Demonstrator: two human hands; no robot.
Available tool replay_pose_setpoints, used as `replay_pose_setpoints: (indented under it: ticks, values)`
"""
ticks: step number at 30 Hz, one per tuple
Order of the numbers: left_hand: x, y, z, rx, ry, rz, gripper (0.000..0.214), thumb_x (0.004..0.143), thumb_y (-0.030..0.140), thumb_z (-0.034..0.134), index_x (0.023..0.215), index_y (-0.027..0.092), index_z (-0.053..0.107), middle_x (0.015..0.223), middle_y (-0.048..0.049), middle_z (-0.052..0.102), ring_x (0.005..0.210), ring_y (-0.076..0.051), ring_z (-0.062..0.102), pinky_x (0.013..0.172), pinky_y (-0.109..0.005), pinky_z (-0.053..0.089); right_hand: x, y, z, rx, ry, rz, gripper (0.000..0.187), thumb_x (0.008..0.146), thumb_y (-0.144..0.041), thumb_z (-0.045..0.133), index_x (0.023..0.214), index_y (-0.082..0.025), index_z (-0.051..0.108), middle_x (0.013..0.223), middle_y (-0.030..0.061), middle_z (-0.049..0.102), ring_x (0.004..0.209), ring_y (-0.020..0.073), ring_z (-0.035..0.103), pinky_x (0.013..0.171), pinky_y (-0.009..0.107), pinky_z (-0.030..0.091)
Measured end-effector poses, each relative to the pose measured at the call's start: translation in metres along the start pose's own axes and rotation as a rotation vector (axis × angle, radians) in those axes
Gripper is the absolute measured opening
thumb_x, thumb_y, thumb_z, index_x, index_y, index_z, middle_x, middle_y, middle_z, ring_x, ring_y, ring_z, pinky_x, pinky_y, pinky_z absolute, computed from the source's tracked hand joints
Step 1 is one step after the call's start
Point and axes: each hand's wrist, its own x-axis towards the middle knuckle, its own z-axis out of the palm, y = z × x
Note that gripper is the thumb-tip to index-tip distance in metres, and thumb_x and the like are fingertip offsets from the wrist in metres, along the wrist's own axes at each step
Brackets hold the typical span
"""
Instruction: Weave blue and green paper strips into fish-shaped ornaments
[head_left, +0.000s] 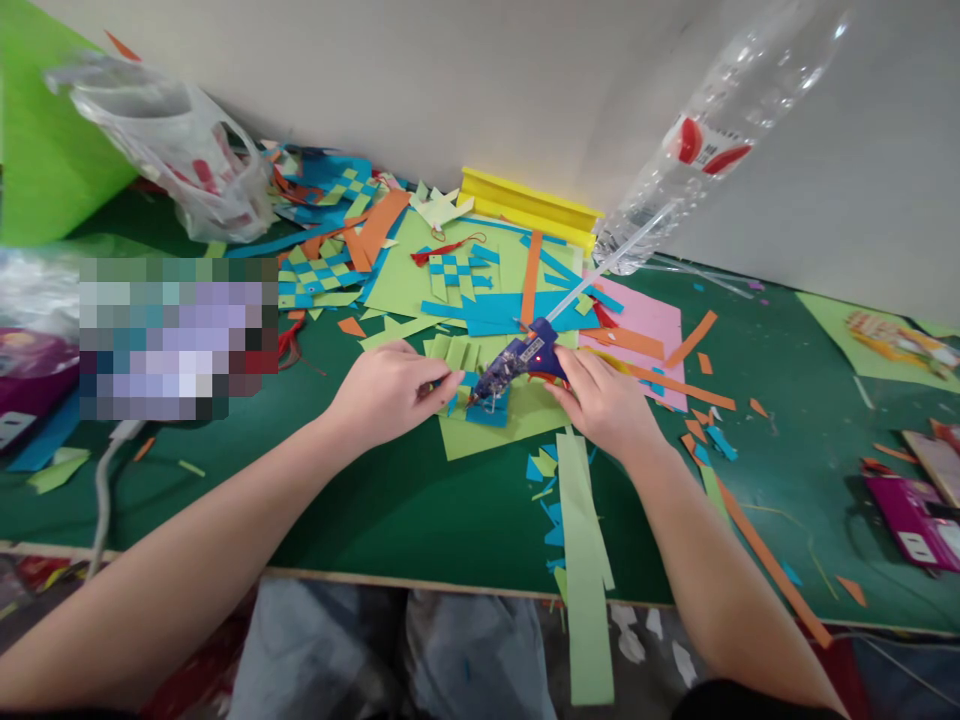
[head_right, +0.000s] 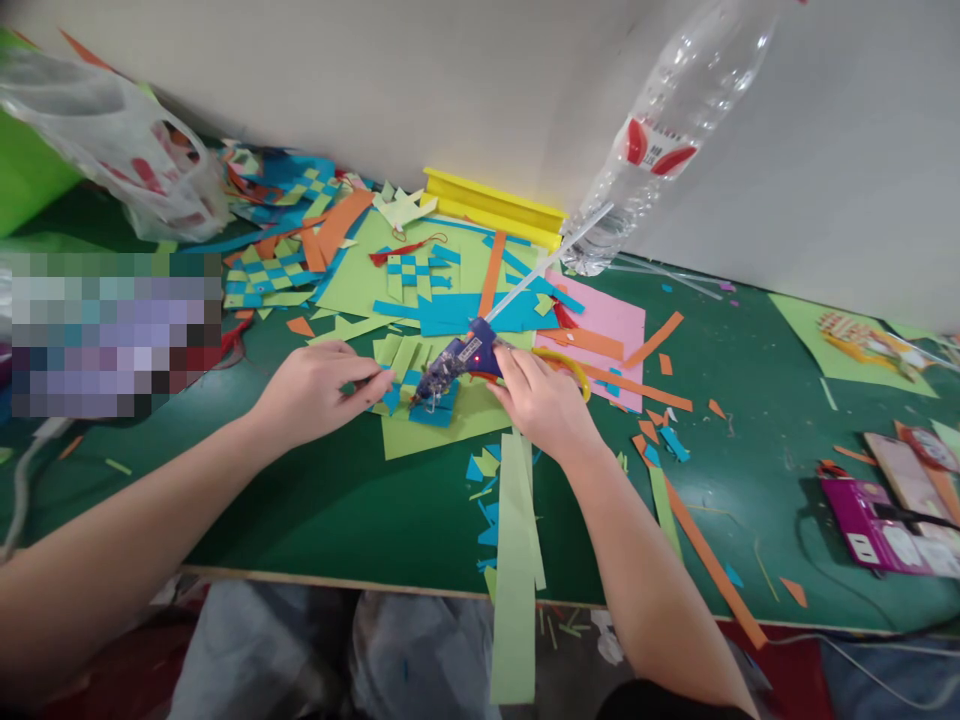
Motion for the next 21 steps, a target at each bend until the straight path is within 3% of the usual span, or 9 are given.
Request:
replay_pose_setpoints:
  ticks: [21]
  values:
    - [-0.0006, -0.0005, 0.0013, -0.001, 0.009, 0.042, 0.045, 0.095, 0.031, 0.046, 0.052, 0.018, 0.049, 0.045, 0.0032, 0.048, 0.047, -0.011, 0.053, 0.065, -0.028, 0.048, 0.0008, 0.003, -0.0045, 0.013, 0.025, -0.025, 0.037, 0.098, -0.028, 0.046, 0.123, -0.003, 0.055, 0.102, 0.0182, 0.069, 0.092, 0.0242, 0.067, 0.067, 0.033, 0.057]
